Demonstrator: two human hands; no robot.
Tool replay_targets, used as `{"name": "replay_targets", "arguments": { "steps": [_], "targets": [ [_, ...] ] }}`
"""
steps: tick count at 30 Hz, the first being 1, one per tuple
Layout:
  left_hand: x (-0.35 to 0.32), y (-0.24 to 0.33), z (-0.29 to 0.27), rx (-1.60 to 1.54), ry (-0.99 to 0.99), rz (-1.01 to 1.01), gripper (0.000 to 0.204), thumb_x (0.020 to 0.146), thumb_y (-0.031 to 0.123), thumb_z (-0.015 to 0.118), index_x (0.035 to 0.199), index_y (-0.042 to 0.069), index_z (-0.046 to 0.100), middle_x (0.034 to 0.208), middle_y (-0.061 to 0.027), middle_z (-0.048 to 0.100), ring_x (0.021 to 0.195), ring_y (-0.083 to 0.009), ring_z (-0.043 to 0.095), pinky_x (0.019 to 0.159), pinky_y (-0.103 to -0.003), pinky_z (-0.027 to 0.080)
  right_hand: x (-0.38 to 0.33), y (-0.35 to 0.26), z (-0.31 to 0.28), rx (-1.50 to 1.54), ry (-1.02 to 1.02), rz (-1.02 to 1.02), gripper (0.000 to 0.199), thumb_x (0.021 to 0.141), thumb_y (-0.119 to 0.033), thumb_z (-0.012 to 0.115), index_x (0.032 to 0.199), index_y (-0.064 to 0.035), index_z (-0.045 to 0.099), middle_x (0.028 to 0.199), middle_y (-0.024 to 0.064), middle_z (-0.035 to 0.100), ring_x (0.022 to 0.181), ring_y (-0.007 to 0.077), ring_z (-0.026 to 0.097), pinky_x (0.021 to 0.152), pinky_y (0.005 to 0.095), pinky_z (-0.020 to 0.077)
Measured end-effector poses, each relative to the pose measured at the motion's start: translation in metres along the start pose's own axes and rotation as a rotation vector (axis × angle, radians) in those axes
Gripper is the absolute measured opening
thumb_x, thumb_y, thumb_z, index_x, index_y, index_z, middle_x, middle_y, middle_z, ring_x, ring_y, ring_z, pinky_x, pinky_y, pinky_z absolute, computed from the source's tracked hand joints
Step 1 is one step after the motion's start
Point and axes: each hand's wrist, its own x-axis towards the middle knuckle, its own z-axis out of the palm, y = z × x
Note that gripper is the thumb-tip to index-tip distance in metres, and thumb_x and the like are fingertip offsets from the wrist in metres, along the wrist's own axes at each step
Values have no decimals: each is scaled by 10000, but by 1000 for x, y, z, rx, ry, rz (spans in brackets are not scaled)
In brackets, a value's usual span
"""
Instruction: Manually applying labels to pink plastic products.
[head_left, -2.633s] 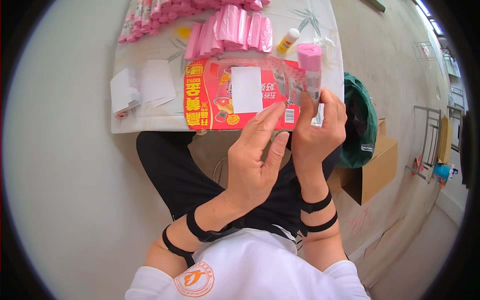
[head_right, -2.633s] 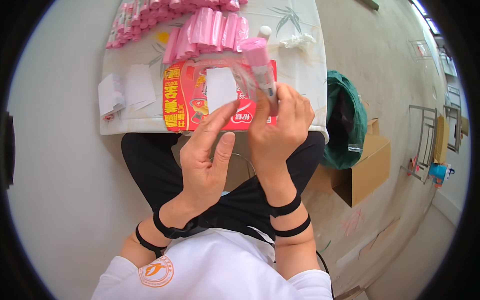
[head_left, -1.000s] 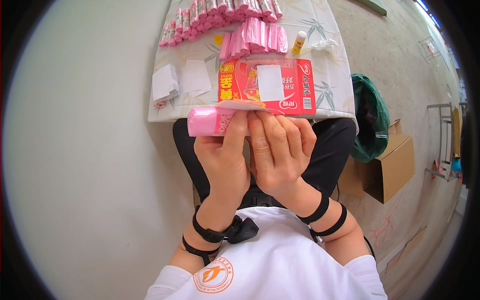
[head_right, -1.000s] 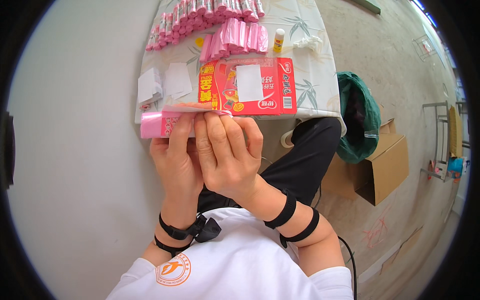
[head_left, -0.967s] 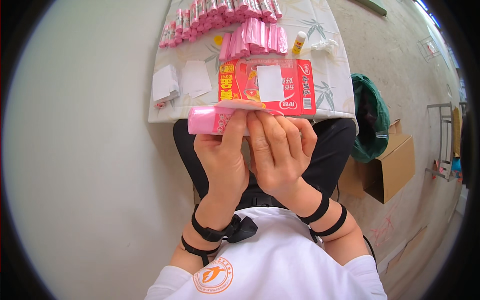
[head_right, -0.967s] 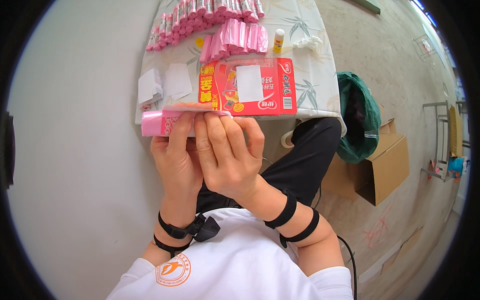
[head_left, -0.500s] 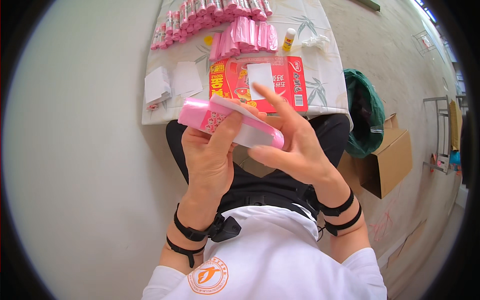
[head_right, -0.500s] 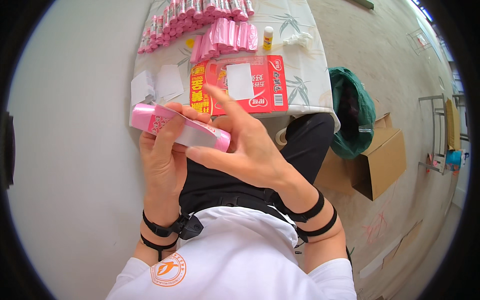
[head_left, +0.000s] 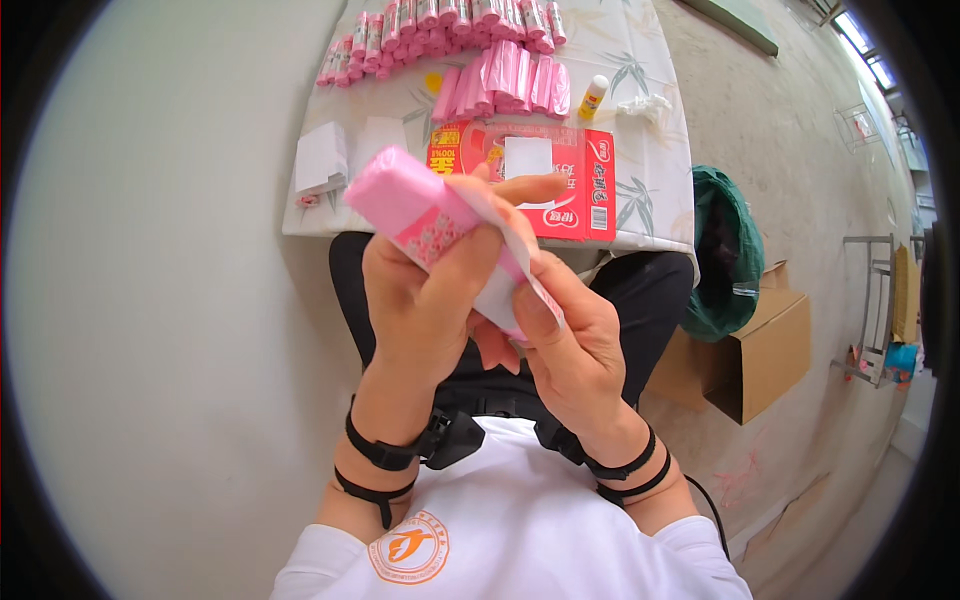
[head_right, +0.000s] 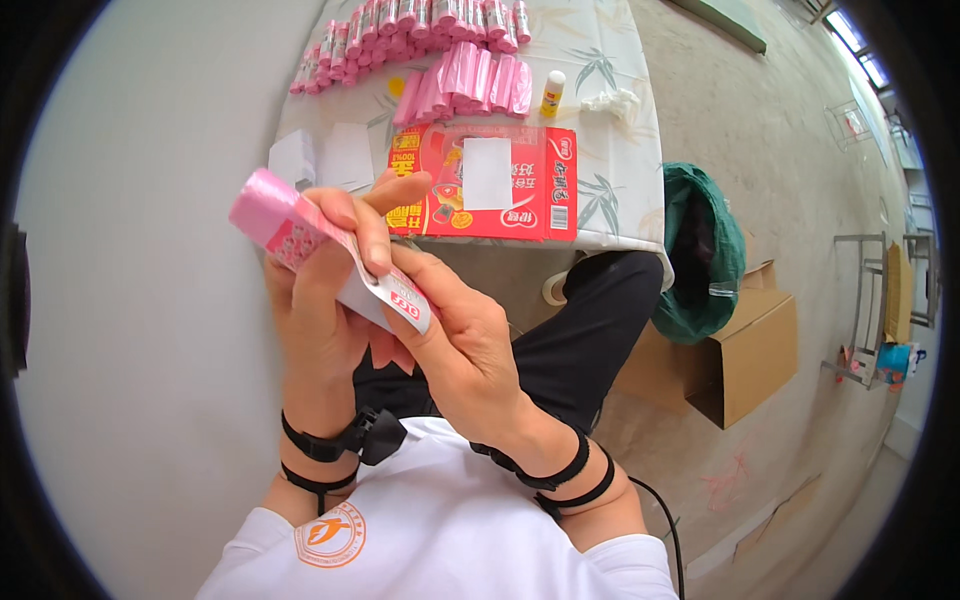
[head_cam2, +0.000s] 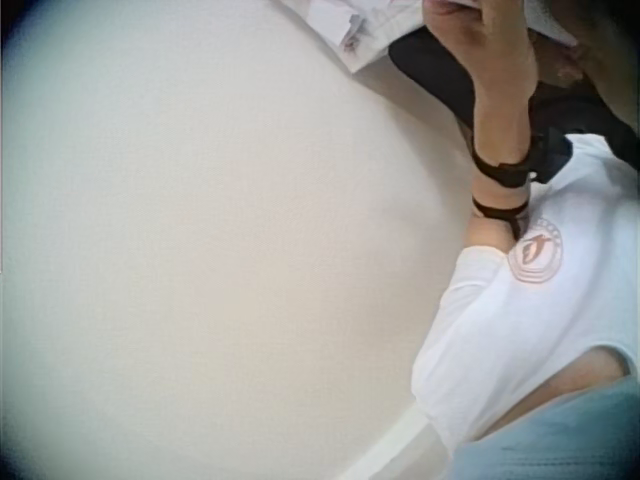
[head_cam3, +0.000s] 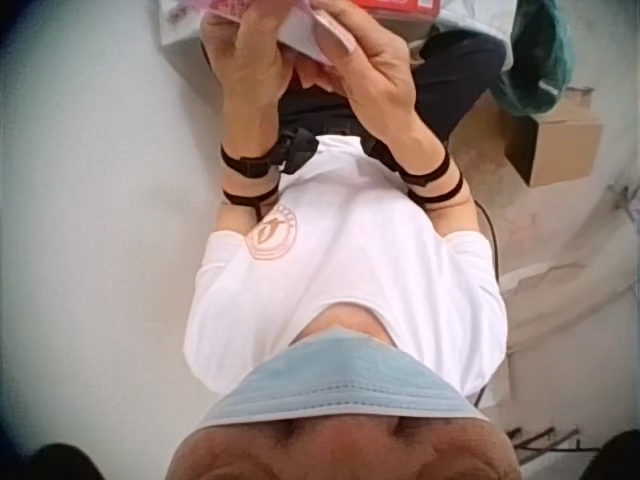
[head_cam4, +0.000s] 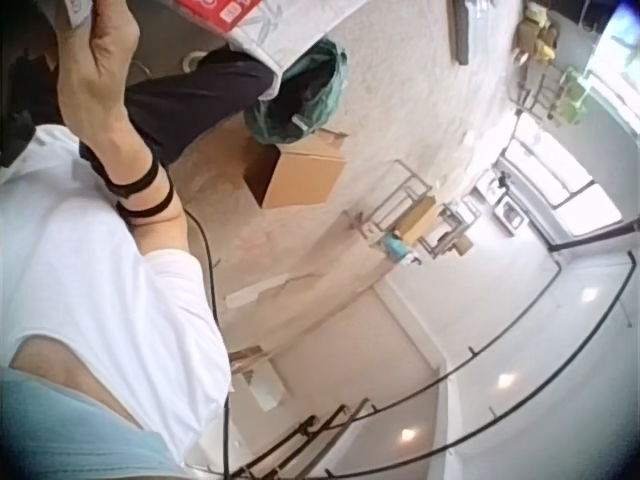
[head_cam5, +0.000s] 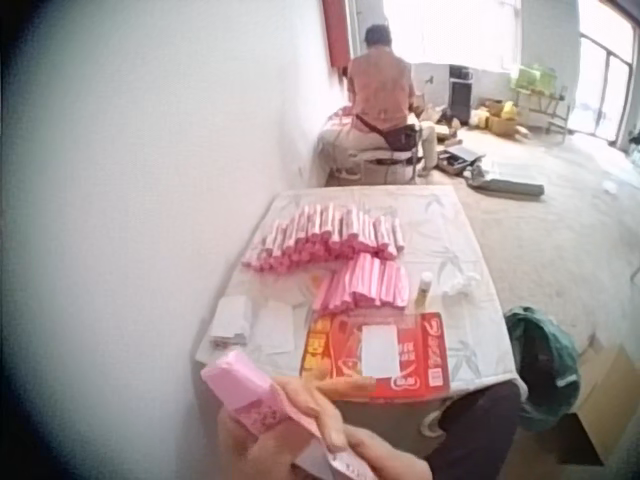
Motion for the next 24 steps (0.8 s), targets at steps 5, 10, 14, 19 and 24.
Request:
{"name": "replay_targets", "arguments": {
  "steps": [5,10,14,19,24],
  "targets": [
    [1,4,14,-21,70,-199,165,902,149,534,1018,38,571,878,-134,654,1030,-297,612,809,-363,529,-3,3,-1,-28,135,-27,393,978,-169,488,1322,18,464,891,49,586,618,51,489,519,174,386],
    [0,14,21,-111,104,-282,226,899,168,544,1019,-14,600,1022,-187,652,924,-188,637,761,-299,525,-4,-4,1,-8,189,-6,380,977,-196,497,1300,3,499,833,61,604,589,53,477,493,175,351],
    [2,19,15,10,69,-327,247,896,167,565,1067,-9,588,1013,-161,653,883,-165,633,723,-261,510,-2,-4,3,-18,237,-12,355,982,-203,483,1273,-5,529,806,82,623,570,60,469,487,175,333],
    [-6,12,15,-16,179,-190,214,902,105,587,1079,-14,567,920,-55,632,769,-70,611,558,-204,502,-2,-4,6,-71,240,-37,346,985,-174,470,1270,15,522,809,84,624,558,57,457,488,176,331],
    [-8,0,17,-197,189,-144,231,918,133,577,1108,5,545,924,-37,628,756,-53,596,627,-194,486,-7,-1,10,-109,230,-88,375,987,-152,454,1310,37,474,931,102,640,569,40,422,488,177,329]
  ]
}}
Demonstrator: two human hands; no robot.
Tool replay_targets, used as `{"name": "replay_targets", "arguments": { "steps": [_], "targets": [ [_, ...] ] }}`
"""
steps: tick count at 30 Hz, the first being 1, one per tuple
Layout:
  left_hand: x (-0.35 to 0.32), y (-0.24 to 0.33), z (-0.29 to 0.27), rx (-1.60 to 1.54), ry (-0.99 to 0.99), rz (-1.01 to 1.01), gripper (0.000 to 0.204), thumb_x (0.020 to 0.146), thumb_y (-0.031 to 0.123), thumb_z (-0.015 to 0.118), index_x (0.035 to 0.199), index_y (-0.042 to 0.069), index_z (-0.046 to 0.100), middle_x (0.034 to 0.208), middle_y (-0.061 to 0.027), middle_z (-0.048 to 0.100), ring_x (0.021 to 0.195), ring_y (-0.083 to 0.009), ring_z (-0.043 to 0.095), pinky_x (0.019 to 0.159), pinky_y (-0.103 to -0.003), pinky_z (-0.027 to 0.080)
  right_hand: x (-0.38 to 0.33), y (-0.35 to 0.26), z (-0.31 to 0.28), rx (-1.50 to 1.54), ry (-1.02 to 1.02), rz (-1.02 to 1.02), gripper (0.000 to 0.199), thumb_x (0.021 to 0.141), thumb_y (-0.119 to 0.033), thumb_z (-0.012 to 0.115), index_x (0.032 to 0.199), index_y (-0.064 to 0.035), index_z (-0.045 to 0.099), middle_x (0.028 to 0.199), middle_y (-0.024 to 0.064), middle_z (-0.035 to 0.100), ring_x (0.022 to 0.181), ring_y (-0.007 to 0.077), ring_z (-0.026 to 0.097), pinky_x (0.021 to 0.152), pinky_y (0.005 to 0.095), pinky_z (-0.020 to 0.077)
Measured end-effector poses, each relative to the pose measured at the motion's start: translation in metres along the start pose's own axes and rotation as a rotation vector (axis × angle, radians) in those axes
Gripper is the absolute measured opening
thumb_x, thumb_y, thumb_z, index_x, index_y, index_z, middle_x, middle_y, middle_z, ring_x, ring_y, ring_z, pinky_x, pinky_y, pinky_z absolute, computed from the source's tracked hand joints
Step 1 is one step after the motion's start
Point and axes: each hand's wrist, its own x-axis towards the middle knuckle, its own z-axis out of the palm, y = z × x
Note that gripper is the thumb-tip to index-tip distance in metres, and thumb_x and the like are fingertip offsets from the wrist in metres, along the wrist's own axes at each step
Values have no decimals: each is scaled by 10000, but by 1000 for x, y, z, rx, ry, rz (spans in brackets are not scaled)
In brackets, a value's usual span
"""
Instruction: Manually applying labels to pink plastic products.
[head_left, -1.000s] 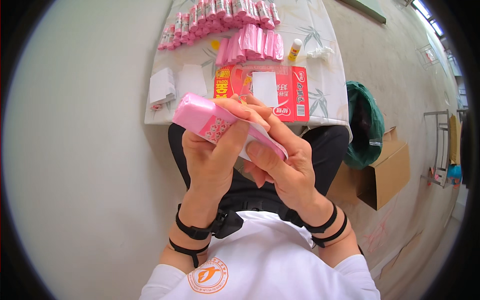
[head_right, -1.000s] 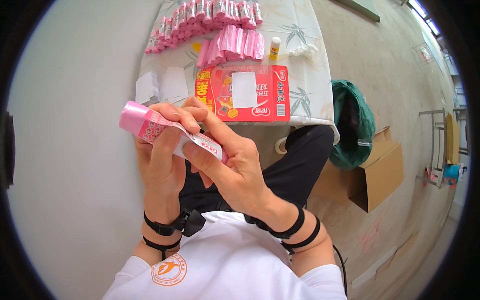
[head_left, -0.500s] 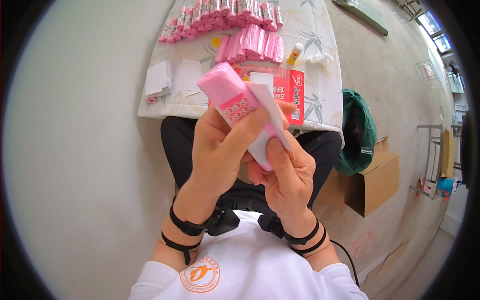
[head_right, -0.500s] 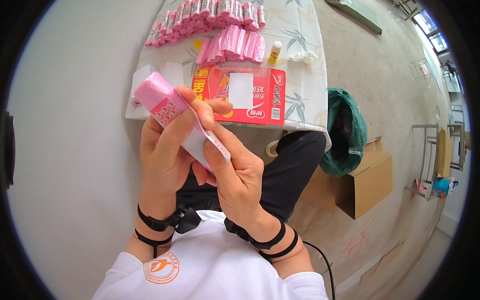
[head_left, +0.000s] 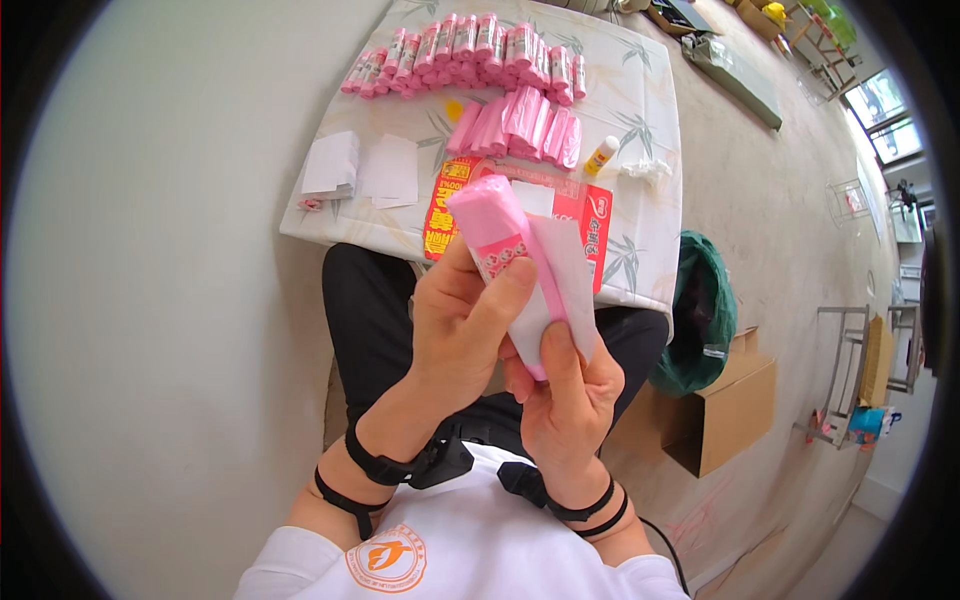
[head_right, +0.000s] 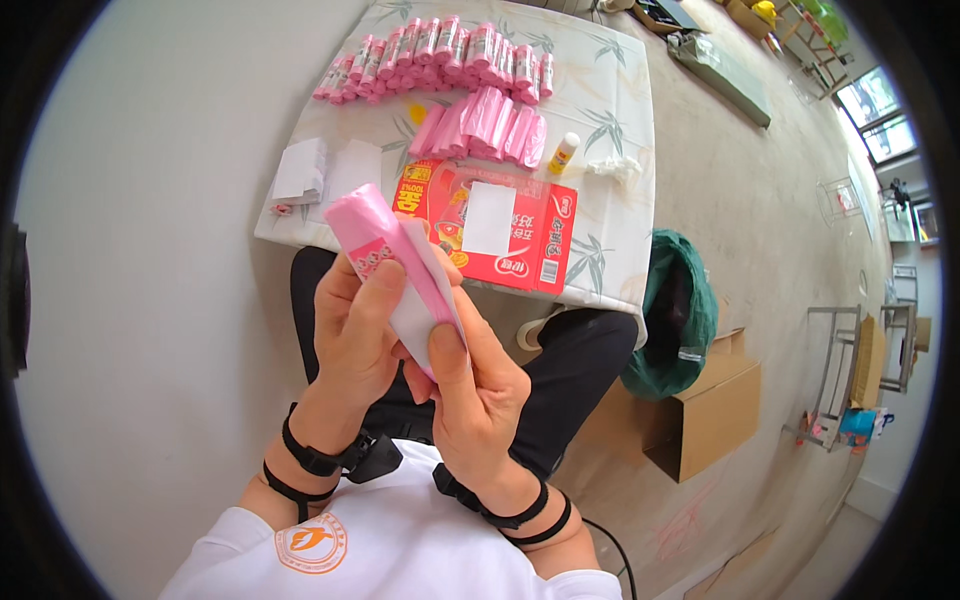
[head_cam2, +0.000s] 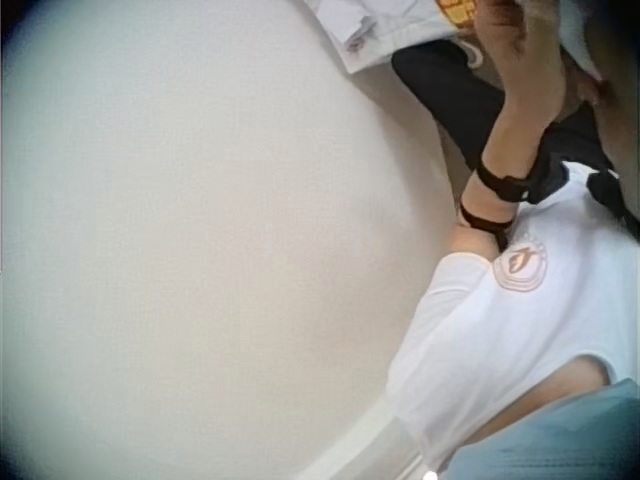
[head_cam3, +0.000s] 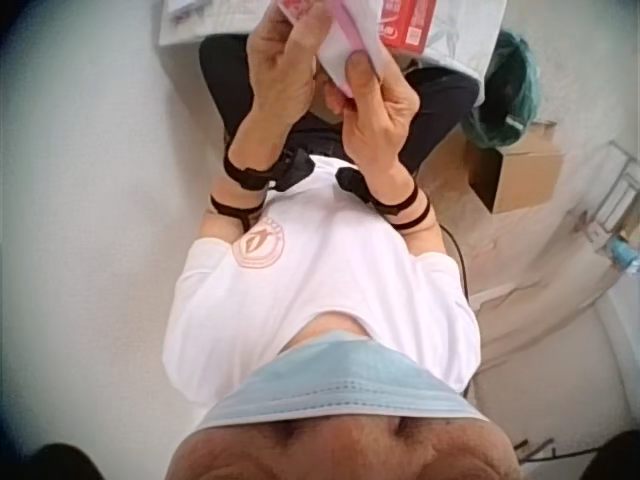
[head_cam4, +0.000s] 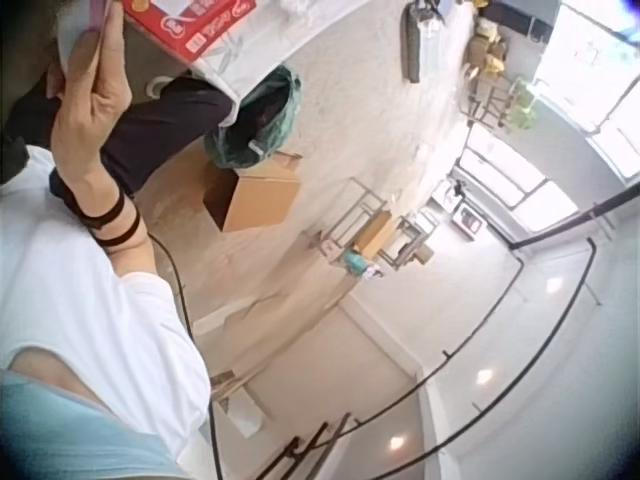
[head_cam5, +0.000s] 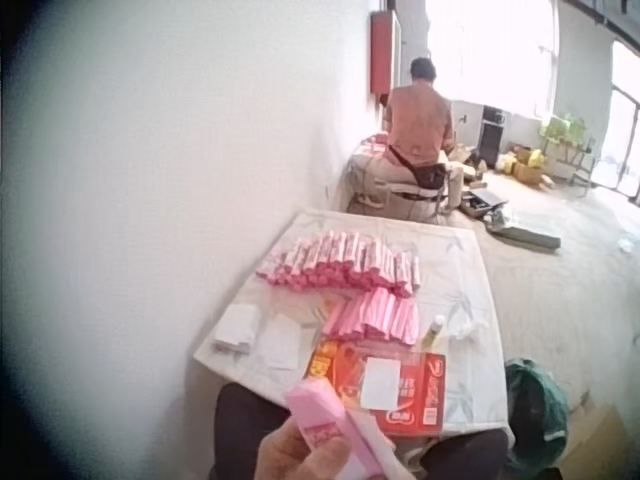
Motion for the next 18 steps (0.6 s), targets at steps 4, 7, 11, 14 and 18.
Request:
{"name": "replay_targets", "arguments": {
  "steps": [4,7,11,14,18],
  "targets": [
    [-1,-6,6,176,6,52,302,972,204,458,1201,8,482,949,-103,601,690,-90,595,561,-209,506,-2,6,1,-62,14,-103,408,982,-130,446,1347,49,411,1208,130,570,627,35,459,528,170,382],
    [-1,-4,9,138,-74,92,299,989,181,405,1223,0,446,903,-92,566,665,-92,572,554,-207,498,-2,8,2,-132,34,-155,444,972,-119,450,1372,51,359,1122,130,600,640,40,489,539,173,406],
    [-1,0,8,49,-154,36,309,999,165,357,1251,-8,398,850,-87,522,698,-104,545,595,-211,481,-4,6,2,-246,5,-152,619,972,-269,484,1450,-9,188,1128,151,607,849,82,594,655,169,443],
    [3,-2,6,93,-203,130,314,1003,181,359,1256,-1,393,840,-77,517,727,-115,521,642,-234,470,-4,9,2,-250,-8,-167,643,971,-259,480,1458,-10,142,1100,156,616,826,78,593,656,168,435],
    [8,-8,5,23,-244,158,316,1004,198,369,1253,5,396,828,-65,509,730,-127,503,659,-256,459,-7,18,0,-289,71,-299,606,912,-48,529,1391,36,167,1103,232,584,957,148,575,790,233,464]
  ]
}}
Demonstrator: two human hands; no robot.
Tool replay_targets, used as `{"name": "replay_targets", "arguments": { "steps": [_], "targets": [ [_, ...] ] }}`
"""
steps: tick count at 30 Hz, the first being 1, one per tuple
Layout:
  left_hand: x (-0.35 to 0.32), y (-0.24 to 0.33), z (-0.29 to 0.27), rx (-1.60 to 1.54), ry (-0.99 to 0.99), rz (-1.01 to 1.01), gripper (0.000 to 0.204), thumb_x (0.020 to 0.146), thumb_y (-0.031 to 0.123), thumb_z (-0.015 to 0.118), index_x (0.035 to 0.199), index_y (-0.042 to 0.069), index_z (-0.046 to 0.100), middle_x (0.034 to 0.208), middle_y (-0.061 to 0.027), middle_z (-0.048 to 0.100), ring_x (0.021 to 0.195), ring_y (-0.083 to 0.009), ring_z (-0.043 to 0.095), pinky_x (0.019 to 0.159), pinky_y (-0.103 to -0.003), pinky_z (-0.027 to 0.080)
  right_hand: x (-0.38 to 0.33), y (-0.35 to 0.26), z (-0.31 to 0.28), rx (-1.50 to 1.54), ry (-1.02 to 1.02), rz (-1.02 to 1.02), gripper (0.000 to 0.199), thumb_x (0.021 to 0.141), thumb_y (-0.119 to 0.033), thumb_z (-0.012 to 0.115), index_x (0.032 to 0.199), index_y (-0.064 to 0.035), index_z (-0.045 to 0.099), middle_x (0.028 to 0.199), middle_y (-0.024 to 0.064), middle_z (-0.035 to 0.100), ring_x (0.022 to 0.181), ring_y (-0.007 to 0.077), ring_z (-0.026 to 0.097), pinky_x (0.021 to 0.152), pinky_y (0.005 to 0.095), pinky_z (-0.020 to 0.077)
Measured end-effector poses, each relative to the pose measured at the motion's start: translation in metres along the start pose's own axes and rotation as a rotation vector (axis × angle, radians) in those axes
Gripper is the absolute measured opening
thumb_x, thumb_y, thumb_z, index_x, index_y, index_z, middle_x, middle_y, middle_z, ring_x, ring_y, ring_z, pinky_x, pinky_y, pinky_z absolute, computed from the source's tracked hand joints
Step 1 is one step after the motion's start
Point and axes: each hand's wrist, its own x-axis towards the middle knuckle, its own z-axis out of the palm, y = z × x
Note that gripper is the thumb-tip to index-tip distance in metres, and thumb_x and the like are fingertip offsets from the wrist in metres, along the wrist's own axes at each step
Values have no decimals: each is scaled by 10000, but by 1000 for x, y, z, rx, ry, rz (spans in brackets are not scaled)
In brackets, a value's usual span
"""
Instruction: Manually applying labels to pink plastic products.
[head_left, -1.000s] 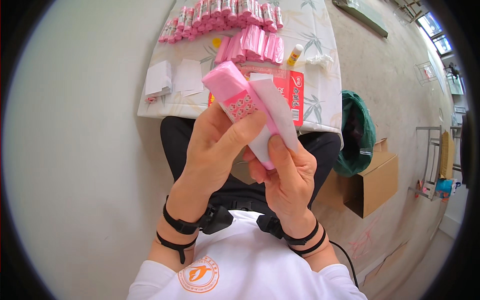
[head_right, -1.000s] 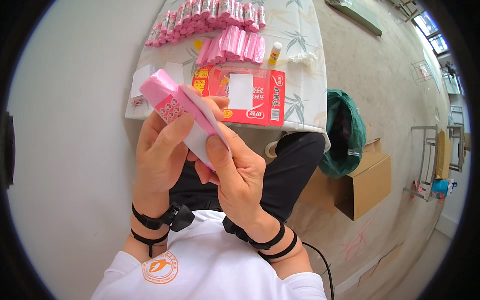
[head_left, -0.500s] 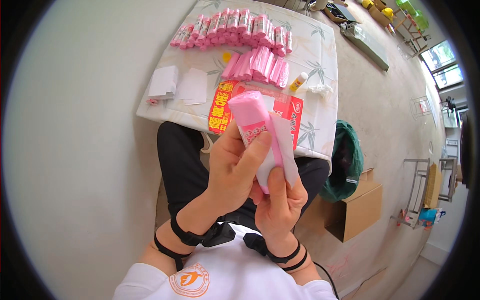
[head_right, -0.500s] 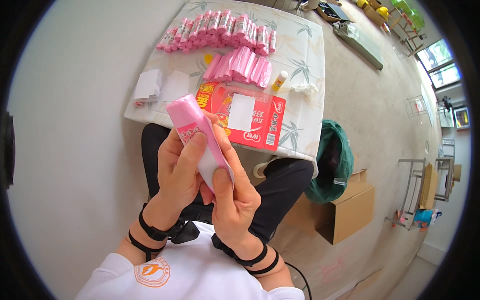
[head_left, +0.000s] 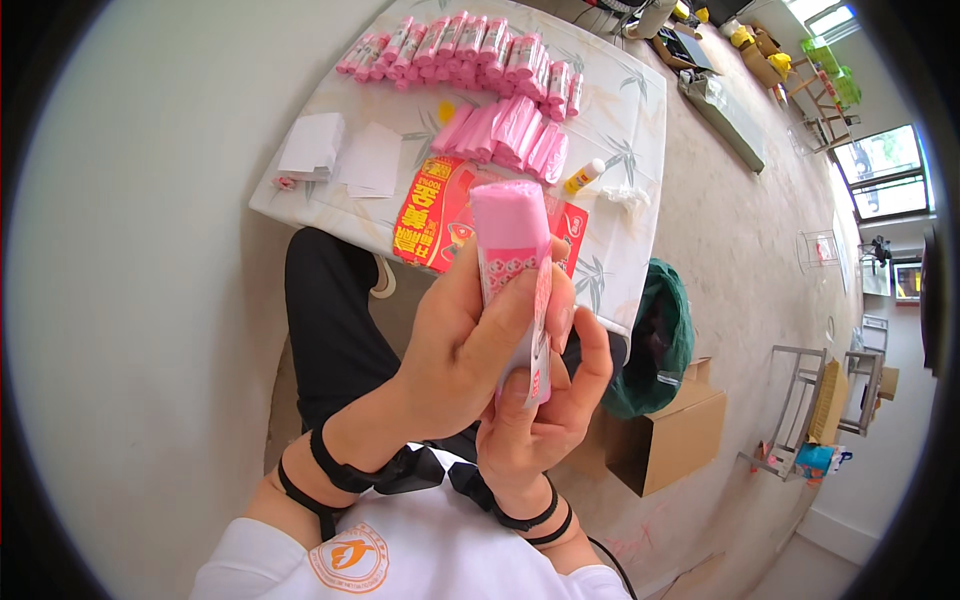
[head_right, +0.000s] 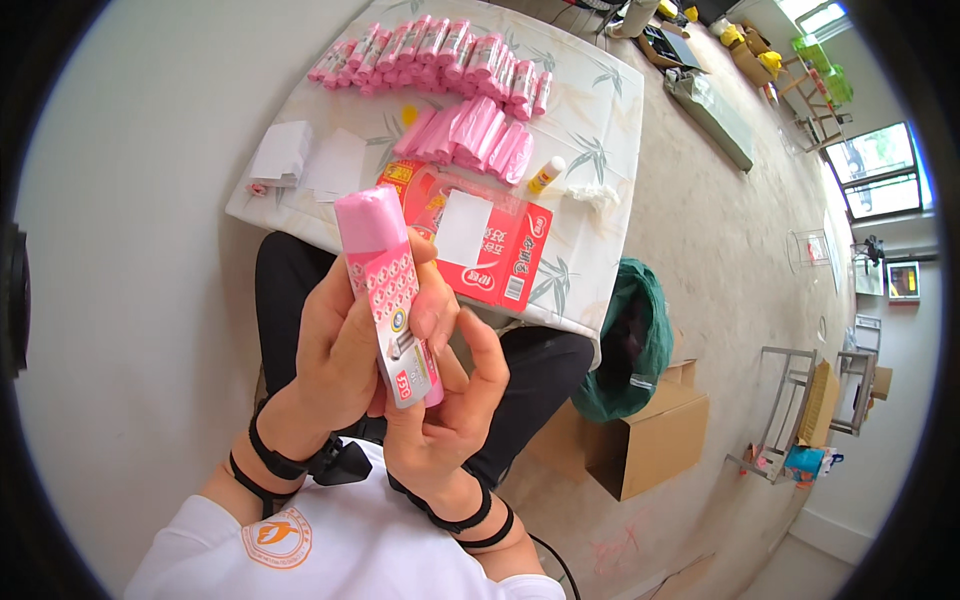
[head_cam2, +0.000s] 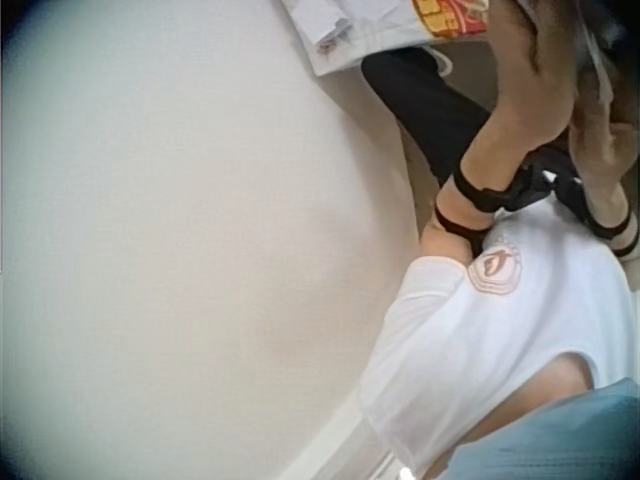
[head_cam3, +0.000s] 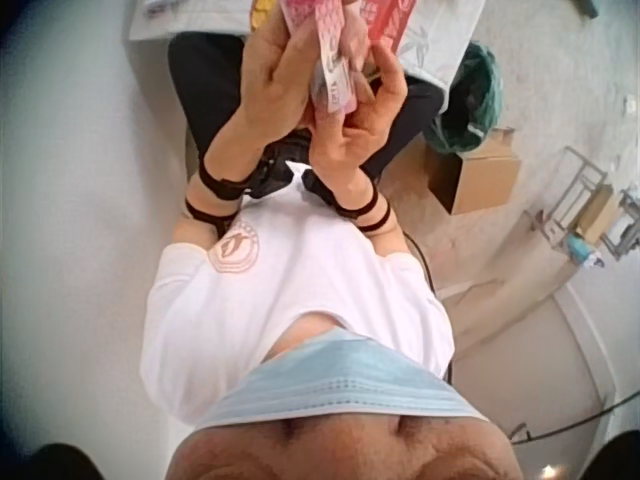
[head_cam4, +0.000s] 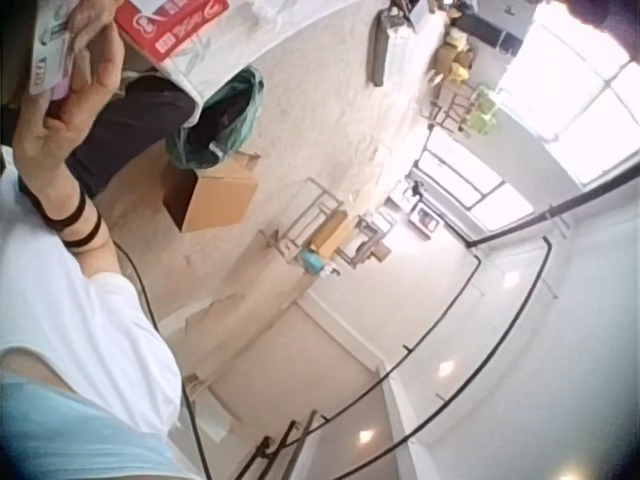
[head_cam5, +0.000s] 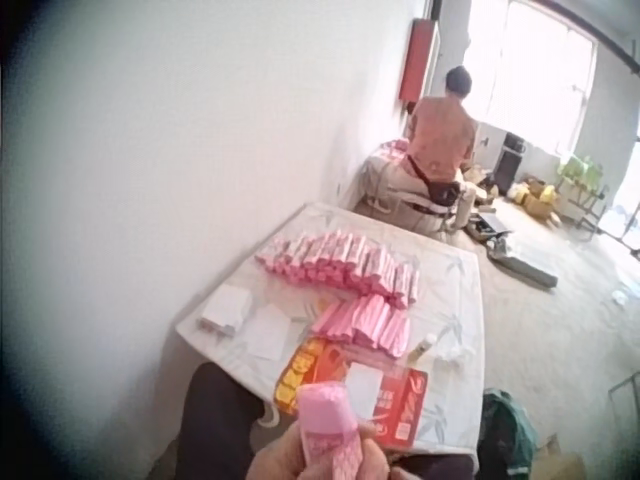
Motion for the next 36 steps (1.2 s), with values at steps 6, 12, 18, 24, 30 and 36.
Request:
{"name": "replay_targets", "arguments": {
  "steps": [6,12,18,24,30,36],
  "targets": [
    [-1,2,2,-111,-20,-55,318,1002,216,389,1242,7,401,823,-59,508,710,-131,508,656,-260,456,-2,-4,-8,-120,-73,-56,534,897,-48,540,1275,-44,163,1156,273,550,897,163,581,700,219,435],
    [0,8,7,-90,-69,-78,321,1003,222,379,1241,7,404,821,-51,504,716,-119,513,642,-257,466,11,-15,-12,-360,-200,-238,578,945,-164,445,1361,-93,50,1361,348,336,1249,360,437,1029,441,341],
    [-2,17,9,44,-21,-93,294,992,180,424,1207,-20,425,914,-35,546,816,-69,514,719,-227,439,15,-25,-23,-633,-360,-299,604,958,-223,423,1433,46,165,1394,246,384,1201,303,481,982,383,391],
    [3,23,5,230,-121,-126,336,1003,213,334,1229,-27,399,1055,-147,594,889,-187,610,806,-304,497,10,-21,-19,-553,-213,-250,640,949,-235,461,1414,97,174,1349,229,438,1173,258,498,953,351,413],
    [1,22,12,102,-12,-158,322,999,226,393,1217,-10,409,962,-83,571,843,-137,526,753,-277,441,16,-25,-18,-486,-234,-285,532,895,-75,501,1352,123,311,1095,226,591,804,192,611,711,289,500],
    [5,26,13,126,-88,-103,278,1000,220,380,1147,-12,430,968,-110,630,857,-151,613,757,-287,483,24,-32,-11,-533,-224,-357,491,873,-18,530,1315,131,377,1077,237,621,835,220,656,755,296,518]
  ]
}}
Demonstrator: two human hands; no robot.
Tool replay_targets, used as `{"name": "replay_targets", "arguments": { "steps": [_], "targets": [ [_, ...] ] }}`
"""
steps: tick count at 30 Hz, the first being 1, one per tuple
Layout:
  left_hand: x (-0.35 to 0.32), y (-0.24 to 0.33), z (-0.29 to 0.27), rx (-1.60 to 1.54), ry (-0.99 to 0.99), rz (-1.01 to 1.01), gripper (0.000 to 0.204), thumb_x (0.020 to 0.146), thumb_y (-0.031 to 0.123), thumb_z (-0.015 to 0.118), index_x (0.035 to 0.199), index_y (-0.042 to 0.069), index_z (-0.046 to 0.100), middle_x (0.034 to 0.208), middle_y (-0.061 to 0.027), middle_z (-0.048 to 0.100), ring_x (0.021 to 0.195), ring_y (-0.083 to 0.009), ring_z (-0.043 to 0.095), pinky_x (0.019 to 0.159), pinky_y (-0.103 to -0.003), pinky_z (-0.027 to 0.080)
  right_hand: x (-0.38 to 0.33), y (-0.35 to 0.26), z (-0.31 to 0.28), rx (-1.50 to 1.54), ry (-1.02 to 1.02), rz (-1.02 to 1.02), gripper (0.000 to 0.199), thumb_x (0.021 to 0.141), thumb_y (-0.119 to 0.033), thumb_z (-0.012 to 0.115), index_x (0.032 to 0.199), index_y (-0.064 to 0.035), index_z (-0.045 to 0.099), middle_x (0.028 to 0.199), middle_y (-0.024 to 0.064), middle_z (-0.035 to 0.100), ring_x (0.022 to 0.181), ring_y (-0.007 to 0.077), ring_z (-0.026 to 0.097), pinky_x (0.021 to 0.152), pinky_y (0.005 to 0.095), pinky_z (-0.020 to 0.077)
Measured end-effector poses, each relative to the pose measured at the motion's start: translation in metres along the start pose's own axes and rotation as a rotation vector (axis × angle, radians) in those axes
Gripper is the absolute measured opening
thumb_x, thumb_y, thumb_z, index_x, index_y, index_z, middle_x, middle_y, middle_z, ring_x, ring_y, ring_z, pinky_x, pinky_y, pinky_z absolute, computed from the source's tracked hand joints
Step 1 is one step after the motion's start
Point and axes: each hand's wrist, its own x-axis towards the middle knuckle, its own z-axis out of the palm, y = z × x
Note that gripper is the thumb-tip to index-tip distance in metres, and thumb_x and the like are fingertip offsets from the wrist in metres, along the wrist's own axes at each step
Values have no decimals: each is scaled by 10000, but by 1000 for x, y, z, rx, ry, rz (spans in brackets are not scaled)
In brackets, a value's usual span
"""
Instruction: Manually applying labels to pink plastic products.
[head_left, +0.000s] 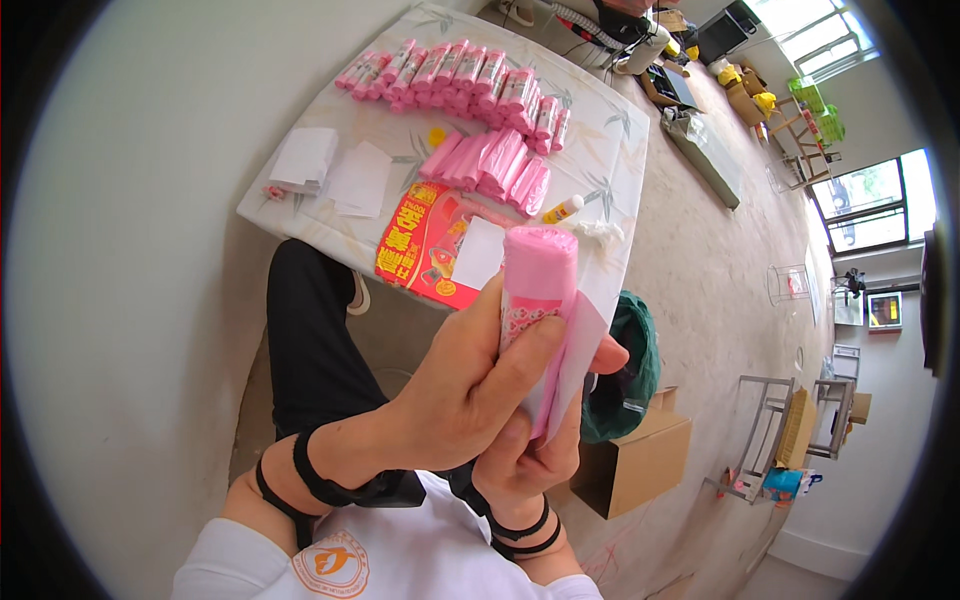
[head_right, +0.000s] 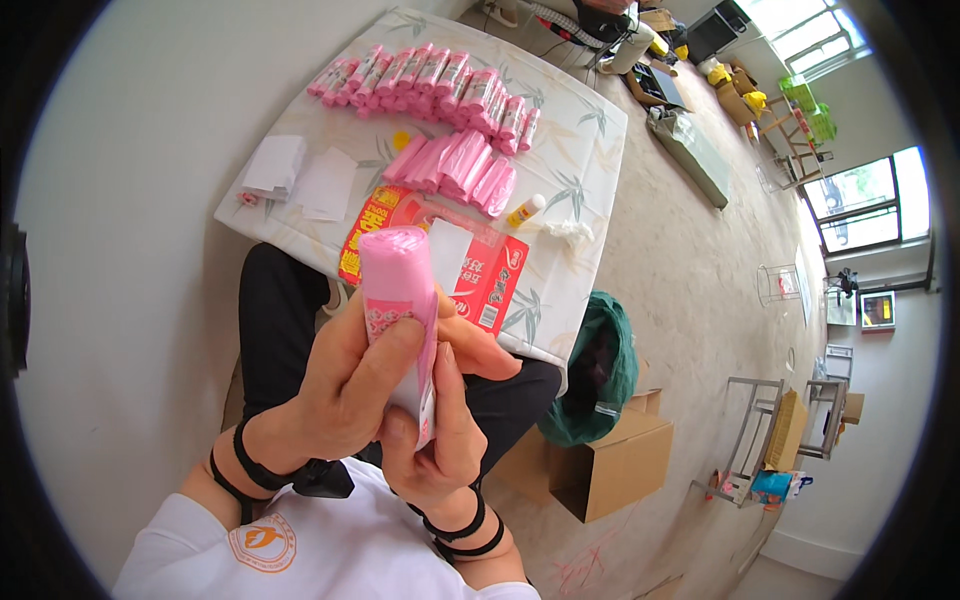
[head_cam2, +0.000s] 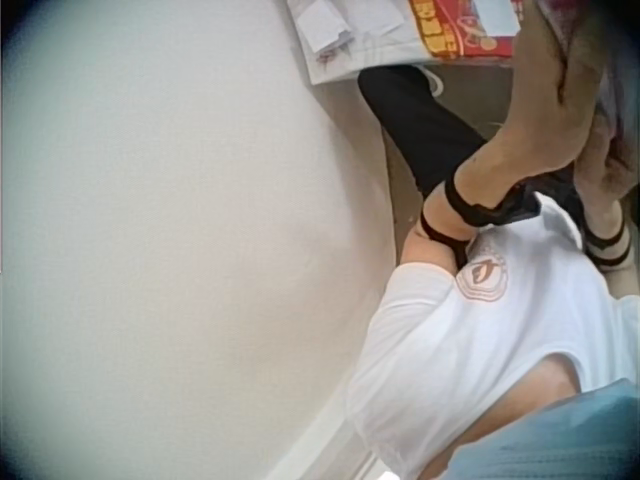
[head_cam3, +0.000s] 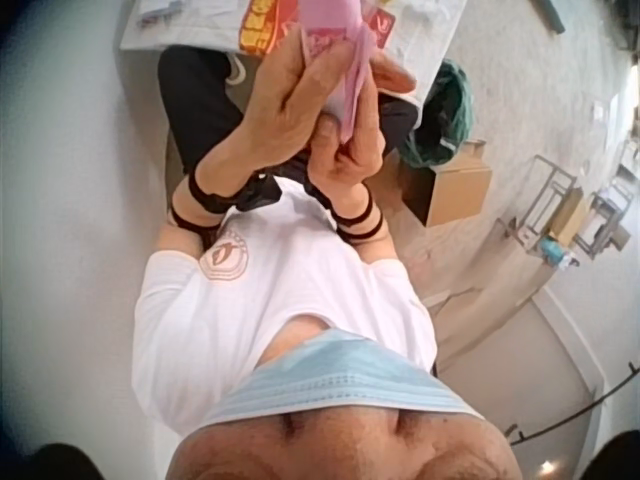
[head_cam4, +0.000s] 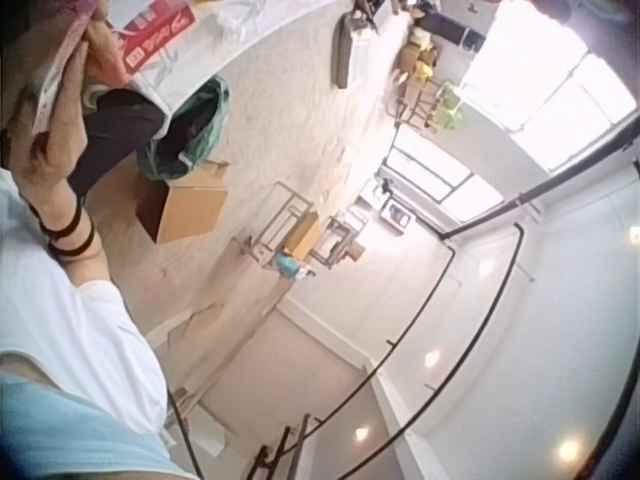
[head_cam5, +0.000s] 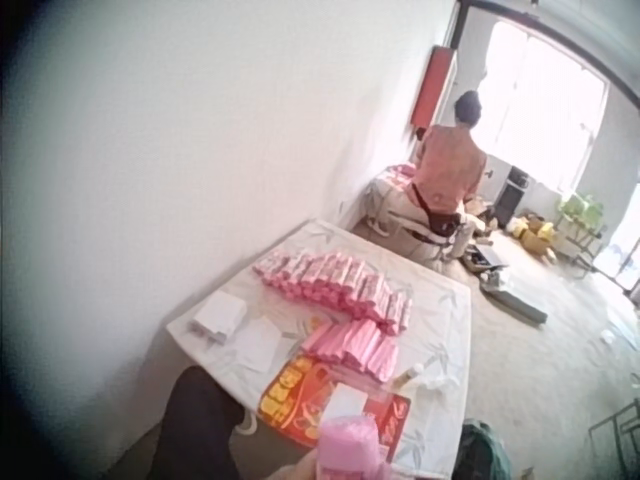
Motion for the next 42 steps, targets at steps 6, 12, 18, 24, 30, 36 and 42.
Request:
{"name": "replay_targets", "arguments": {
  "steps": [6,12,18,24,30,36,42],
  "targets": [
    [0,0,5,-116,20,49,294,1010,234,365,1150,-23,395,934,-123,644,848,-181,649,754,-303,510,-2,0,-1,32,18,-41,454,830,52,551,1269,117,460,1159,271,583,1005,287,627,879,331,478],
    [-1,1,1,-141,-34,12,291,1015,224,354,1172,-20,371,894,-113,619,791,-167,643,723,-282,510,-6,3,-9,-173,-129,-35,533,919,-187,464,1355,97,347,1241,187,563,1167,268,527,1021,373,347],
    [0,5,2,-120,-58,-8,309,1010,203,295,1211,-24,359,856,-161,622,784,-201,655,906,-390,491,-6,3,-8,-11,-103,45,563,909,-204,495,1350,112,346,1216,189,581,1146,257,535,1065,370,254],
    [1,3,0,-125,-45,-22,316,1017,246,341,1190,-19,352,854,-116,601,744,-160,628,688,-280,519,-4,4,-10,-160,-131,-3,590,895,-216,526,1356,107,350,1189,201,591,1095,232,561,963,321,371],
    [1,-2,2,-198,-42,12,316,1018,262,341,1169,-14,376,825,-101,593,721,-148,620,663,-267,515,-3,5,-10,-139,-130,-53,572,864,-155,531,1344,111,368,1214,220,572,1087,265,576,959,345,391],
    [0,5,6,-237,-16,-55,336,1018,305,341,1135,-3,406,787,-82,576,692,-125,591,641,-258,495,-1,6,-13,-207,-139,-158,577,816,-94,504,1337,117,373,1265,251,527,1139,313,552,973,351,393],
    [3,9,7,-221,-30,-138,358,1019,351,313,1070,14,425,754,-61,526,666,-115,556,629,-251,484,3,4,-15,-146,-137,-155,593,703,82,635,1276,62,481,1190,311,546,970,328,648,826,294,487]
  ]
}}
